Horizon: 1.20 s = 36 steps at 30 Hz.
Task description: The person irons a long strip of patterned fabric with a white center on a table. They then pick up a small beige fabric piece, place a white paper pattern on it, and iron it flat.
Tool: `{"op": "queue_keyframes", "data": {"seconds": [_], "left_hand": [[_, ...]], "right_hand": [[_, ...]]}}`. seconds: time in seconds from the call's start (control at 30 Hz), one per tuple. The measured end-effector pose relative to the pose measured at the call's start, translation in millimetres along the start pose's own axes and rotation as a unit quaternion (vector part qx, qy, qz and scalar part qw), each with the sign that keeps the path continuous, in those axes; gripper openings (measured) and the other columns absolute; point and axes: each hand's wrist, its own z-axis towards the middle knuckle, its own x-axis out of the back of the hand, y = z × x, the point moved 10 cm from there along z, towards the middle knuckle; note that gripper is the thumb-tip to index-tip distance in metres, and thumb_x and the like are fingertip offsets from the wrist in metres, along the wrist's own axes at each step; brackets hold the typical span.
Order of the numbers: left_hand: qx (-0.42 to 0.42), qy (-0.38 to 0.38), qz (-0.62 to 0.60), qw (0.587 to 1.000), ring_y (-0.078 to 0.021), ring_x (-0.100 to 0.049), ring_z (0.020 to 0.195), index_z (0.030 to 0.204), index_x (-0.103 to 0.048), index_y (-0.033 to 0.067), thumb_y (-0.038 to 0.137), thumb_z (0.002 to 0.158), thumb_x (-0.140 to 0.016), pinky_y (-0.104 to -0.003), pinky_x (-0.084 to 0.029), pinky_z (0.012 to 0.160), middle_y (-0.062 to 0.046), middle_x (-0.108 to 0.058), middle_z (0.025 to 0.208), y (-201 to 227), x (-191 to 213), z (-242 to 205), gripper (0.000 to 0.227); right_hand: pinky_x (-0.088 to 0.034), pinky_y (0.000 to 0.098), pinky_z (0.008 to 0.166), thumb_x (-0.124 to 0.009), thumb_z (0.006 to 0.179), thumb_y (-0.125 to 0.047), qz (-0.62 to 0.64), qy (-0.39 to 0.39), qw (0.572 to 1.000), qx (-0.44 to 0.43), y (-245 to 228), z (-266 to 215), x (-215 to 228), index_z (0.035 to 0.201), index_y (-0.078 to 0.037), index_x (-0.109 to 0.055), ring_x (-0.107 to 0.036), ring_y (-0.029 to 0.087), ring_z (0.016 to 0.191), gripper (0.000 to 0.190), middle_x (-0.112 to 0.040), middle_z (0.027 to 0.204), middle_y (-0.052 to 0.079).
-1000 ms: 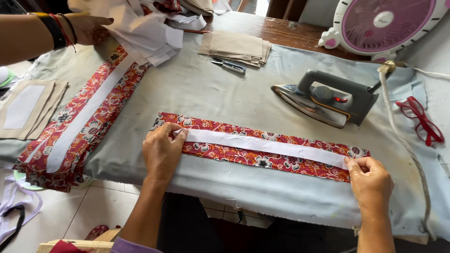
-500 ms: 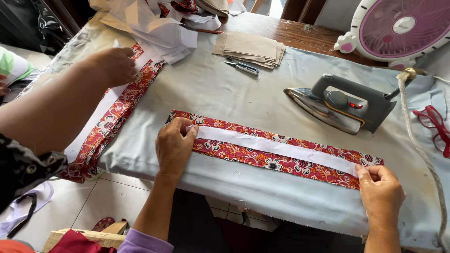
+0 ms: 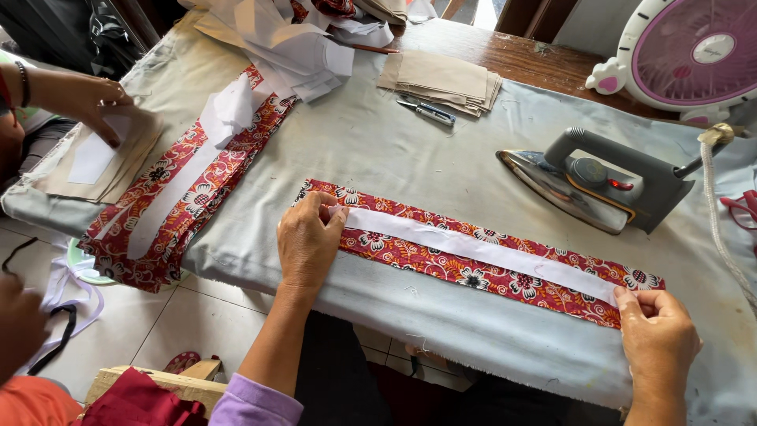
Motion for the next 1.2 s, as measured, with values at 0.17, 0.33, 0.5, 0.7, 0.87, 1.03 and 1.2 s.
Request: {"op": "queue_keyframes", "data": {"seconds": [0.17, 0.33, 0.5, 0.7, 0.87, 1.03, 1.2], "left_hand": [[-0.01, 0.014, 0.0, 1.0, -0.0266, -0.066, 0.082, 0.097, -0.068, 0.0209, 0.027, 0.086, -0.073, -0.045, -0.048, 0.085, 0.004, -0.068, 0.075, 1, 1, -1, 0.014], [-0.014, 0.021, -0.002, 1.0, -0.0253, -0.066, 0.082, 0.1, -0.069, 0.021, 0.022, 0.085, -0.069, -0.044, -0.048, 0.086, 0.004, -0.067, 0.073, -2, 1, 0, 0.015], [-0.01, 0.02, -0.016, 1.0, -0.0262, -0.067, 0.084, 0.102, -0.067, 0.0195, 0.023, 0.085, -0.076, -0.044, -0.048, 0.086, 0.004, -0.07, 0.078, -4, 1, -1, 0.019], [-0.001, 0.02, -0.022, 1.0, -0.0262, -0.067, 0.085, 0.102, -0.065, 0.0183, 0.026, 0.086, -0.077, -0.044, -0.048, 0.088, 0.002, -0.072, 0.08, -8, -3, 0, 0.022], [0.009, 0.023, -0.016, 1.0, -0.0277, -0.066, 0.085, 0.103, -0.064, 0.0191, 0.023, 0.086, -0.075, -0.046, -0.047, 0.086, 0.003, -0.068, 0.077, -11, -6, 1, 0.02], [0.015, 0.022, -0.016, 1.0, -0.0284, -0.065, 0.085, 0.103, -0.063, 0.019, 0.022, 0.087, -0.073, -0.047, -0.047, 0.086, 0.003, -0.067, 0.076, -11, -6, 2, 0.019], [0.015, 0.019, -0.02, 1.0, -0.0292, -0.067, 0.088, 0.106, -0.064, 0.0186, 0.02, 0.088, -0.073, -0.047, -0.048, 0.085, 0.002, -0.072, 0.081, -8, -2, 2, 0.02]], "right_hand": [[-0.043, 0.0332, 0.091, -0.078, 0.104, -0.037, 0.011, 0.0, 1.0, -0.016, -2, -2, 2, 0.093, -0.013, -0.073, -0.06, 0.018, 0.074, 0.027, -0.065, 0.079, -0.001], [-0.043, 0.034, 0.091, -0.078, 0.104, -0.038, 0.002, 0.0, 1.0, -0.008, 1, 1, 0, 0.092, -0.013, -0.073, -0.06, 0.019, 0.074, 0.028, -0.065, 0.08, -0.002], [-0.045, 0.0341, 0.083, -0.078, 0.105, -0.038, 0.007, -0.003, 1.0, -0.017, 4, 0, -1, 0.095, -0.012, -0.074, -0.059, 0.019, 0.072, 0.028, -0.065, 0.08, -0.001], [-0.048, 0.0331, 0.083, -0.081, 0.107, -0.032, 0.028, 0.006, 1.0, -0.001, 8, 1, -2, 0.099, -0.009, -0.075, -0.059, 0.018, 0.076, 0.025, -0.067, 0.084, 0.002], [-0.046, 0.0329, 0.087, -0.08, 0.108, -0.035, 0.016, 0.005, 1.0, 0.001, 12, 3, -5, 0.098, -0.011, -0.074, -0.059, 0.018, 0.075, 0.026, -0.065, 0.083, 0.0], [-0.047, 0.0328, 0.082, -0.081, 0.107, -0.032, 0.035, 0.008, 0.999, 0.0, 5, 2, -2, 0.1, -0.008, -0.074, -0.058, 0.017, 0.073, 0.026, -0.065, 0.083, 0.002], [-0.047, 0.0338, 0.077, -0.079, 0.106, -0.034, 0.029, 0.003, 0.999, -0.021, 2, 1, 0, 0.097, -0.011, -0.074, -0.058, 0.018, 0.072, 0.026, -0.065, 0.08, 0.001]]}}
